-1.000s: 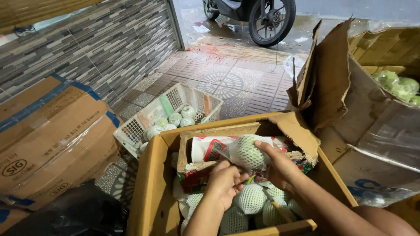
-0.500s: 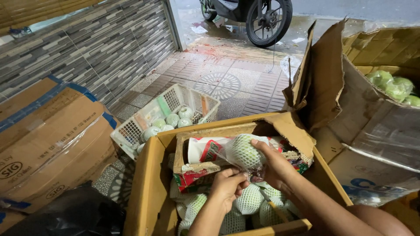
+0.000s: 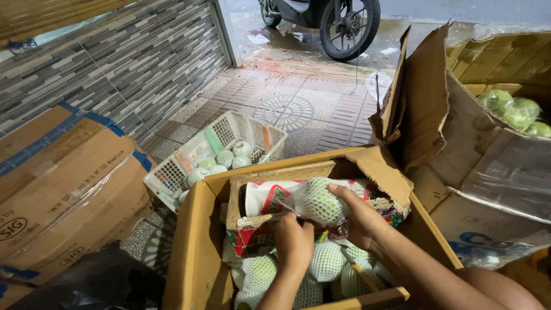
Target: Wrapping individual guavas in protective foam nets and packing them into a cardboard box.
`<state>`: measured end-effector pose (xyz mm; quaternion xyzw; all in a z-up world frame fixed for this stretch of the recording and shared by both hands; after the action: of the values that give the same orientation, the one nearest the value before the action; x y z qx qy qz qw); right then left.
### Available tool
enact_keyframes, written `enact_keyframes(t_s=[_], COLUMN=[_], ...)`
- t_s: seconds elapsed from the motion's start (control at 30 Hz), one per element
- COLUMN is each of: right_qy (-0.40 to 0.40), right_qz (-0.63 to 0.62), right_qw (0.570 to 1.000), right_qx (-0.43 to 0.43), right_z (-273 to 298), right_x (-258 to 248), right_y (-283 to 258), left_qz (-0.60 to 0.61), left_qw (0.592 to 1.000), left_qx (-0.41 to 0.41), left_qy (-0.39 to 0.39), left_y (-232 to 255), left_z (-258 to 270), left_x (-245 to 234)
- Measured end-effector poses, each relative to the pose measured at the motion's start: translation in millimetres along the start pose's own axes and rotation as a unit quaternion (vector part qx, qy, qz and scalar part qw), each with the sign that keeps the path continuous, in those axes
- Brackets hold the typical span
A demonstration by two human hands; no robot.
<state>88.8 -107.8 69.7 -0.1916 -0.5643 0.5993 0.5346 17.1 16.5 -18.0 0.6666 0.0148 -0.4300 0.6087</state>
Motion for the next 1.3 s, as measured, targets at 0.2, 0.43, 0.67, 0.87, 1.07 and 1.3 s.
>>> enact_keyframes(t_s=[0.2, 0.43, 0.67, 0.87, 1.07, 1.3], right_qy=[-0.026, -0.017, -0.064, -0.106, -0.147, -0.193], right_qz=[-0.003, 0.017, -0.037, -0.001, 0.261, 0.271], right_qw=[1.000, 1.000, 0.995, 0.988, 0.952, 0.943], right_qx=[0.008, 0.017, -0.066, -0.113, -0.065, 0.018], right_z=[1.8, -1.3, -3.5, -5.4, 44.4, 14.1], right_x=[-2.5, -1.4, -0.4, -3.1, 24.0, -40.5], right_y=[-1.1, -2.5, 2.2, -2.9, -58.1, -44.7], left_qz=[0.259, 0.402, 0.276, 0.278, 0.373, 0.450], left_qw=[0.909, 0.777, 0.838, 0.847, 0.819, 0.783], left_qx=[-0.258, -0.391, -0.392, -0.383, -0.345, -0.339], left_qy=[-0.200, -0.286, -0.260, -0.244, -0.265, -0.264], left_y=[21.2, 68.5, 104.3, 111.5, 100.9, 95.1], left_z=[12.1, 26.4, 39.6, 37.9, 29.2, 24.3], left_x=[-7.1, -65.2, -77.1, -85.1, -76.6, -69.6])
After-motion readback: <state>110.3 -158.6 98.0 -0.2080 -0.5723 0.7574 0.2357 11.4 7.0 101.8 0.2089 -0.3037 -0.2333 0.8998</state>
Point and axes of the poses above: each hand's wrist, its own z-axis away from the middle knuckle, its own x-axis out of the palm, y = z × x, the point moved 1 cm from there along -z, towards the middle knuckle, and after that the axes turned 14 degrees about -x, right-handed, at the moved point
